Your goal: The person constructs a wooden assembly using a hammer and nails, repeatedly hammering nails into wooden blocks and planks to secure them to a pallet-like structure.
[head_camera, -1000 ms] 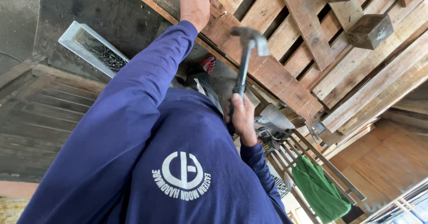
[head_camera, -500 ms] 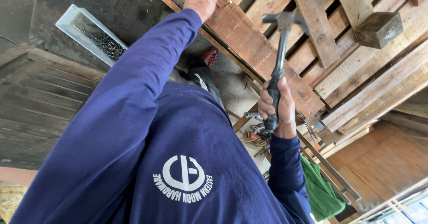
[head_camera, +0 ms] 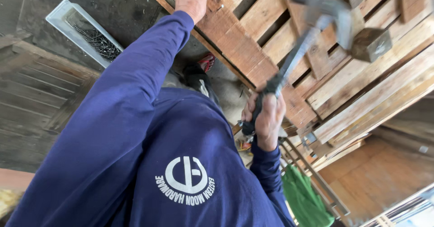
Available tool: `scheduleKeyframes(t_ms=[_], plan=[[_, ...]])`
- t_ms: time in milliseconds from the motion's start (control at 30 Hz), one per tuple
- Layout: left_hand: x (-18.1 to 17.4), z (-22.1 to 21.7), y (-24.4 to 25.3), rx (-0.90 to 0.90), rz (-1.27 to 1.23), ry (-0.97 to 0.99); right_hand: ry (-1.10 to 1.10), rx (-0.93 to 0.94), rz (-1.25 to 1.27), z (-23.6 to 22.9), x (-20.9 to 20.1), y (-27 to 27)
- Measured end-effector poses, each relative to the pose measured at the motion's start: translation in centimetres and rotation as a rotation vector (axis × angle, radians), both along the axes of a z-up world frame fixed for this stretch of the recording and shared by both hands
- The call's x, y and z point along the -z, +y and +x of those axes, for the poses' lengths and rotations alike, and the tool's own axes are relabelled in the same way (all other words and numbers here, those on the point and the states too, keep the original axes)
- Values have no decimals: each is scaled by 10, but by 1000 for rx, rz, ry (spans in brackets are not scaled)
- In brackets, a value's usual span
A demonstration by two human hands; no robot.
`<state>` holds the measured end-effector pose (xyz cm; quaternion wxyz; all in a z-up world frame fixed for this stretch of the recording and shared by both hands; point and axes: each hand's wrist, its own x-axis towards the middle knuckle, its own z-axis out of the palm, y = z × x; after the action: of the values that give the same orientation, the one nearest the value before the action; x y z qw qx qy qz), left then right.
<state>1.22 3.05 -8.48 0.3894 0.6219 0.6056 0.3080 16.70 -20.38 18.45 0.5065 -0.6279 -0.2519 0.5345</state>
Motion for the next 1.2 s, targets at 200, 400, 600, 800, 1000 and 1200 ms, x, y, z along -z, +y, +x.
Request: scheduleKeyframes(t_ms=[200,400,600,800,1000,1200], plan=[[-27,2,2,-297,-164,-52,-253,-80,525,1,6,26],[-23,4,-1,-394,-150,14,-335,-391,-450,-9,34,22],[-21,3,8,-452,-211,-8,-75,-29,472,8,-42,59],[-7,0,7,-431,-144,6,-490,-472,-136,-24,46,32],[-8,6,0,-416,-237,-50,-218,-92,340,0,-44,41],[-18,6,-9,-397,-275,19,-571,98,771,40,-55,60]])
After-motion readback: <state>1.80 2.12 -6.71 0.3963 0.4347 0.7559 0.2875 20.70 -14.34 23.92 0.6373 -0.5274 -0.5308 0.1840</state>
